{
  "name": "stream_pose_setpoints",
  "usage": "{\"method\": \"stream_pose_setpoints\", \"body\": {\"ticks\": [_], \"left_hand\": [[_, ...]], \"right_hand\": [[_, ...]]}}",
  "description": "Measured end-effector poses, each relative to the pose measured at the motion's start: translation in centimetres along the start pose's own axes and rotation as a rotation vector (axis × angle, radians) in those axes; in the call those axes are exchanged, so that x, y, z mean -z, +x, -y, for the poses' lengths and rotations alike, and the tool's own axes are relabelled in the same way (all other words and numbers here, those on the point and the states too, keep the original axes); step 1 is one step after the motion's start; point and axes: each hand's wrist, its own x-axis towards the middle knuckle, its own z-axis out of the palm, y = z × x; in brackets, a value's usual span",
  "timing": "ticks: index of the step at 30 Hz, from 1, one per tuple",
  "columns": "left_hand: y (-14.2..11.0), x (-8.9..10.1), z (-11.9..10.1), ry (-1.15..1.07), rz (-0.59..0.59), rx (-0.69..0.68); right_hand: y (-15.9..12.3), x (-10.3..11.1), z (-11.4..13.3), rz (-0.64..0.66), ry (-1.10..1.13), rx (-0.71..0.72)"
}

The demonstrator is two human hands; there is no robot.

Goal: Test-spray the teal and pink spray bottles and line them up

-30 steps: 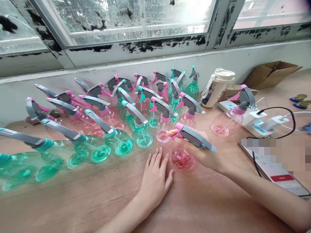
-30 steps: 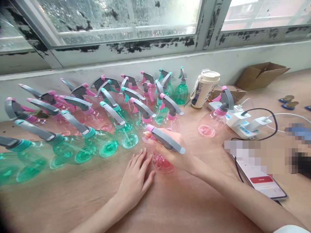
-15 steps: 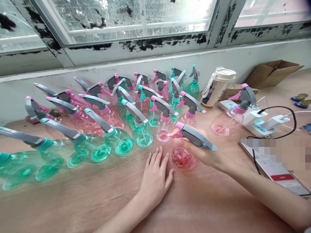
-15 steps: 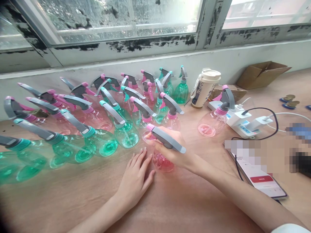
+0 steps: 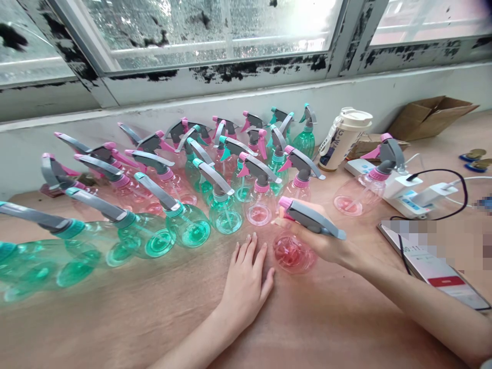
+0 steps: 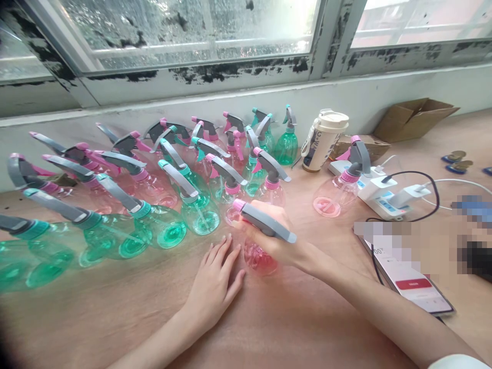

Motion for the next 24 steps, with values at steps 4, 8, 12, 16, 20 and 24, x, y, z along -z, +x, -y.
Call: {"method": "stream_pose_setpoints", "body": {"ticks": [4, 8, 12, 16, 20, 24], "left_hand": [[0.0, -0.04, -0.08, 0.005, 0.009, -0.005], [0.01, -0.11, -0.06, 0.006, 0.003, -0.007], [0.01, -0.09, 0.02, 0.005, 0.004, -0.005], [0.03, -0.03, 0.02, 0.007, 0.012, -0.007], [0.05, -0.05, -0.03, 0.002, 0.01, -0.006], [0.04, -0.05, -0.03, -0.013, -0.001, 0.0]], "right_hand": [[-0.06, -0.07, 0.04, 0.015, 0.057, -0.006], [-0.5, -0.07, -0.24, 0.003, 0.021, -0.024], [-0.63, -0.02, -0.25, -0.003, -0.024, -0.043], [-0.6, -0.04, -0.19, -0.003, -0.02, -0.042], [-0.67, -0.07, -0.3, -0.013, -0.011, -0.038], [-0.65, -0.07, -0.27, -0.014, 0.033, -0.029]]}}
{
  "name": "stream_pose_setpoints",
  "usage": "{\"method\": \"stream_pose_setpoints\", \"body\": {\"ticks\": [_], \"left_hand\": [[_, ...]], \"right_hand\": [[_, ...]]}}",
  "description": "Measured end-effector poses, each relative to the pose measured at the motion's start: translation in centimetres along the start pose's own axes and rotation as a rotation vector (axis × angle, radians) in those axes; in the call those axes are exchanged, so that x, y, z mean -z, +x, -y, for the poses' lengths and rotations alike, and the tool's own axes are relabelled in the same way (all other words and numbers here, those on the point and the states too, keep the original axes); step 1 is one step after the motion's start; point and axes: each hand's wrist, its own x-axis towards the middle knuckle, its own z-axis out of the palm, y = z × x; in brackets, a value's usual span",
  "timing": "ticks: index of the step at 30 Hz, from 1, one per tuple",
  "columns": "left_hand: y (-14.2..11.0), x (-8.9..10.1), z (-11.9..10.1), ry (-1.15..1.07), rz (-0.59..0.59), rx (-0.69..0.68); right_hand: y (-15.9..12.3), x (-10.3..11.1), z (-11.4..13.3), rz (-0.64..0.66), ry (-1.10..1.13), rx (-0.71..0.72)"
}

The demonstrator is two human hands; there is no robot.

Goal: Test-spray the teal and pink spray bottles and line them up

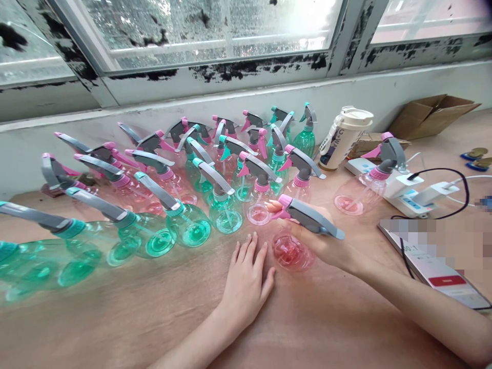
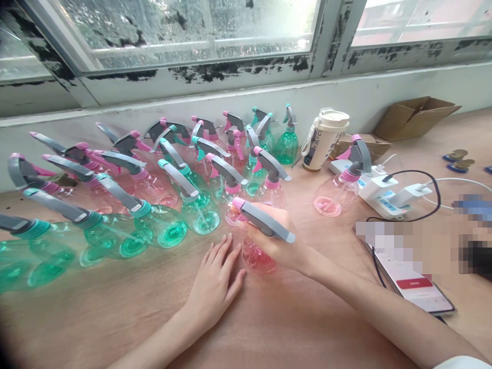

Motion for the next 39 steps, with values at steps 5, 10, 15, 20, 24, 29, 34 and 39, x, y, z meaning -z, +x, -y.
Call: {"method": "stream_pose_setpoints", "body": {"ticks": [5, 10, 15, 20, 24, 29, 34, 39], "left_hand": [[-0.1, 0.0, 0.0, 0.015, -0.007, -0.006], [-0.1, 0.0, 0.1, 0.016, -0.015, -0.005], [0.0, 0.0, 0.0, 0.023, -0.001, -0.006], [-0.1, 0.0, 0.0, 0.016, 0.002, -0.004], [-0.1, -0.1, 0.1, 0.013, 0.005, -0.006], [0.0, 0.1, -0.1, 0.017, 0.025, 0.005], [0.1, 0.3, -0.4, 0.019, 0.053, 0.024], [0.1, 0.2, -0.4, 0.016, 0.053, 0.045]], "right_hand": [[0.2, 0.1, 0.3, 0.029, 0.086, 0.004], [0.5, 0.1, 0.4, 0.02, 0.013, -0.013], [0.5, 0.0, 0.3, -0.008, -0.02, -0.012], [0.3, 0.1, 0.2, 0.002, -0.002, -0.023], [0.2, 0.0, 0.5, 0.004, 0.055, -0.063], [-0.4, -0.5, 0.6, -0.11, -0.01, -0.118], [-1.8, -1.4, -0.4, -0.305, -0.086, -0.148], [-4.1, -0.9, -0.5, -0.238, -0.243, -0.152]]}}
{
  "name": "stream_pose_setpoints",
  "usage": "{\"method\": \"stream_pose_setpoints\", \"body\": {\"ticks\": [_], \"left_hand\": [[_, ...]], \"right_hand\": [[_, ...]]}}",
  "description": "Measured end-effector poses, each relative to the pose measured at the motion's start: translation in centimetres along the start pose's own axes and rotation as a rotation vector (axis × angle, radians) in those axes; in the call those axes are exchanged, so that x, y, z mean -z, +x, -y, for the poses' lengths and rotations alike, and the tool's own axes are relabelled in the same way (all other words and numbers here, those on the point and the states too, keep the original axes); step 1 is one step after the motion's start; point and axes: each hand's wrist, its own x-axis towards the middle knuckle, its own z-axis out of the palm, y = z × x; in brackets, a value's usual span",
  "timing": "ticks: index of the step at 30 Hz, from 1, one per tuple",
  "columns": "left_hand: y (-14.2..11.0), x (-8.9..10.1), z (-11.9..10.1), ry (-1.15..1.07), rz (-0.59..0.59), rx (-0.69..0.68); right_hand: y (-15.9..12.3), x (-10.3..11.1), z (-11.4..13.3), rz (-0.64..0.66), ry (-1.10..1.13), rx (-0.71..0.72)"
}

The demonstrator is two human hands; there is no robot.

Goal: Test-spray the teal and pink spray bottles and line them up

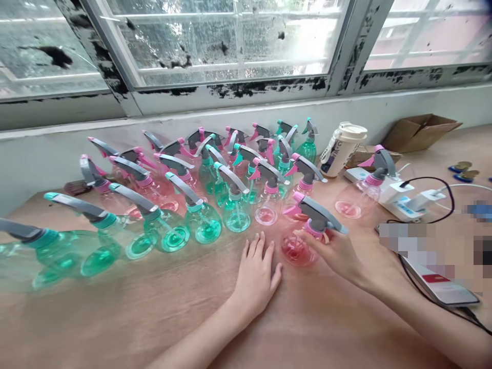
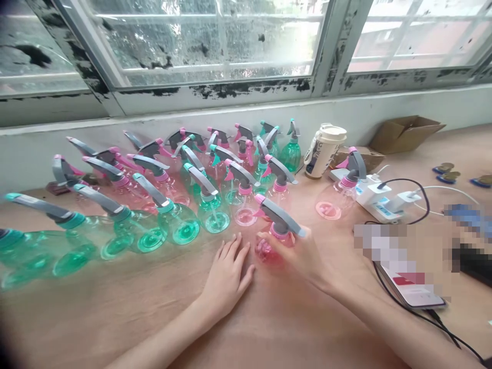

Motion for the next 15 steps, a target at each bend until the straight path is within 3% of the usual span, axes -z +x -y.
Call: {"method": "stream_pose_setpoints", "body": {"ticks": [6, 11, 15], "left_hand": [[0.1, -0.2, 0.2, -0.005, -0.029, -0.017], [0.1, -0.4, 0.4, 0.003, -0.046, -0.035], [0.1, -0.6, 0.6, 0.003, -0.075, -0.051]], "right_hand": [[-1.3, 4.7, -1.4, 0.079, -0.401, 0.0], [0.1, 8.4, -4.2, -0.076, -0.624, -0.029], [2.2, 8.8, -5.6, -0.148, -0.689, -0.056]]}}
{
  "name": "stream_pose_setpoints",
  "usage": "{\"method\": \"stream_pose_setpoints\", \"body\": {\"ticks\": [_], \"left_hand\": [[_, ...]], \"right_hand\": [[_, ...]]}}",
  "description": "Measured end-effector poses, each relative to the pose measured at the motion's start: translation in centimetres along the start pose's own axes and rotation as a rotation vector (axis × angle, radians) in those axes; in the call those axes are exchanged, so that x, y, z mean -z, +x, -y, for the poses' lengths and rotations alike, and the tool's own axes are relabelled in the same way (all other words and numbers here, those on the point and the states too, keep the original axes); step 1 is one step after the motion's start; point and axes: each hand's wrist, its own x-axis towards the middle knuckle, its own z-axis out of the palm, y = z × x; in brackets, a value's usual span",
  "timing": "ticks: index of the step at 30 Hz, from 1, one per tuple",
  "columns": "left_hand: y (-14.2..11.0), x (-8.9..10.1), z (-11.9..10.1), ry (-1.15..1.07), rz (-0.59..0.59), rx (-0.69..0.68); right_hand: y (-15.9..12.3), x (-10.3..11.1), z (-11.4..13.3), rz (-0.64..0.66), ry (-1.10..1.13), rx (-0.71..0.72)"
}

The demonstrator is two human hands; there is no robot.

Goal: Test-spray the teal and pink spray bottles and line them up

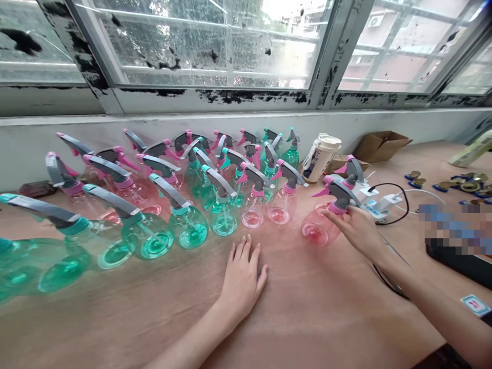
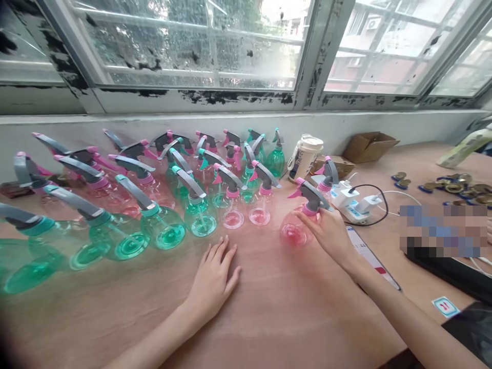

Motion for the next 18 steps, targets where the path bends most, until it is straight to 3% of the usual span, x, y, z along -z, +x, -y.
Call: {"method": "stream_pose_setpoints", "body": {"ticks": [7, 18], "left_hand": [[0.0, 0.1, 0.0, 0.034, -0.015, -0.009], [-0.1, -0.6, 0.6, 0.049, -0.023, -0.031]], "right_hand": [[2.9, -2.6, 0.6, -0.051, 0.008, -0.057], [5.3, -4.0, 1.8, -0.078, -0.044, -0.142]]}}
